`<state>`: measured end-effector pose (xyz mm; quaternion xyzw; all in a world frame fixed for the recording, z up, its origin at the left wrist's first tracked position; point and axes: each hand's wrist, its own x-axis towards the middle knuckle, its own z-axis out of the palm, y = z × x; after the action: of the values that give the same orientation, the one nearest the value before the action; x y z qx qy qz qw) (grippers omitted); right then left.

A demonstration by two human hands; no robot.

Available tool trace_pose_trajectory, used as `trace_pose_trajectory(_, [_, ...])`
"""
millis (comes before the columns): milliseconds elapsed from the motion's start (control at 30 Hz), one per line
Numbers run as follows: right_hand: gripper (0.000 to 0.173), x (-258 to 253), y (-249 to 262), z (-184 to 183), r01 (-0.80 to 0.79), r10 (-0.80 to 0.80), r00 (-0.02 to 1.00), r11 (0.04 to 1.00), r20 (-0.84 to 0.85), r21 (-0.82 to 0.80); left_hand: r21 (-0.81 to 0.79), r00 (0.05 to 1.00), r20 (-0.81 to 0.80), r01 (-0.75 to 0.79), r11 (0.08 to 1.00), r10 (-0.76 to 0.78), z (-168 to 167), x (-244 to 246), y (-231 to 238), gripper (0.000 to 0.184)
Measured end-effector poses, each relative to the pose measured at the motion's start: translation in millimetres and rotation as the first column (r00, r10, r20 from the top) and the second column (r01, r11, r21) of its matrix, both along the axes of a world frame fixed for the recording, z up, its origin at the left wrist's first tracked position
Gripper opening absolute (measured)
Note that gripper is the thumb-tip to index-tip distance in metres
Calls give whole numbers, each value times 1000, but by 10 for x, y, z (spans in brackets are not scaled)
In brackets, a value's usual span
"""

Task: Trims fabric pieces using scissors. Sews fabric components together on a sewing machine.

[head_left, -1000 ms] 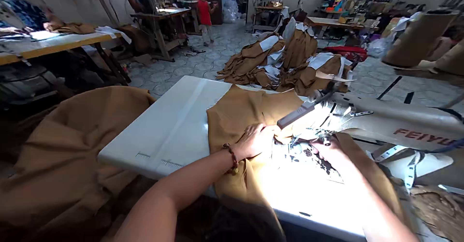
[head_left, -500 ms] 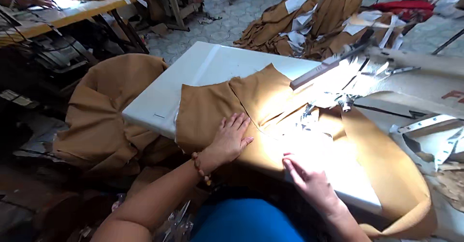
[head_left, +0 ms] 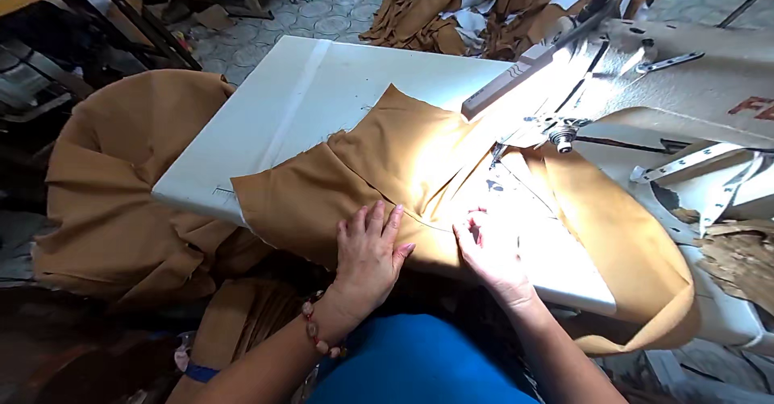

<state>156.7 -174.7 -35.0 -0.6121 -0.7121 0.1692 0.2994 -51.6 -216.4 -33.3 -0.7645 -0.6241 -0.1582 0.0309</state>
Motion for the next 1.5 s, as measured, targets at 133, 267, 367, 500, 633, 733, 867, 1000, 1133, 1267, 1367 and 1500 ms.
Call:
trace_pose_trajectory(133, [27, 36, -65, -26, 23, -18, 995, 999, -97, 46, 37, 1000, -18, 25, 999, -25, 42, -15, 3, 59])
trace_pose_trajectory(267, [21, 44, -96, -5, 52, -39, 990, 994, -138, 97, 111, 999, -14, 47, 993, -45, -10, 5, -18, 61])
trace_pose_trajectory(367, [21, 48, -87, -33, 75, -67, 996, 988, -67, 133, 127, 994, 52, 91, 988, -98, -57, -56, 4, 58])
trace_pose_trajectory(500, [36, -19, 52, -57, -73, 76, 997, 959, -1, 275, 141, 970, 243, -30, 990, -5, -90, -333, 99, 49])
trace_pose_trajectory(633, [30, -333, 427, 90, -482, 497, 868, 847, -12, 222, 85, 963, 235, -155, 984, 132, -33, -584, 112, 48])
trace_pose_trajectory(733, [25, -799, 858, 249, -711, 718, 691, 653, 87, 259, 159, 965, 210, -191, 969, 156, 61, -651, 129, 40])
trace_pose_trajectory(867, [32, -1356, 1311, 404, -844, 831, 527, 537, 176, -7, -35, 939, 197, -281, 959, 283, 249, -720, 294, 32])
trace_pose_trajectory(1000, [30, -1607, 1565, 408, -847, 832, 510, 530, 216, -39, -137, 910, 206, -338, 931, 361, 372, -760, 446, 27])
trace_pose_trajectory(1133, [44, -1634, 1596, 425, -843, 831, 500, 531, 244, -82, -106, 890, 259, -360, 927, 375, 402, -806, 476, 34])
trace_pose_trajectory(1267, [37, -1673, 1611, 481, -803, 829, 517, 556, 211, -215, -34, 880, 304, -374, 927, 366, 308, -841, 494, 31])
trace_pose_trajectory(1367, [35, -1729, 1608, 557, -763, 815, 543, 579, 201, -287, 52, 870, 379, -362, 931, 317, 244, -835, 527, 24])
trace_pose_trajectory(1500, [31, -1796, 1619, 590, -728, 787, 588, 615, 185, -303, 19, 884, 357, -331, 943, 303, 252, -815, 567, 16])
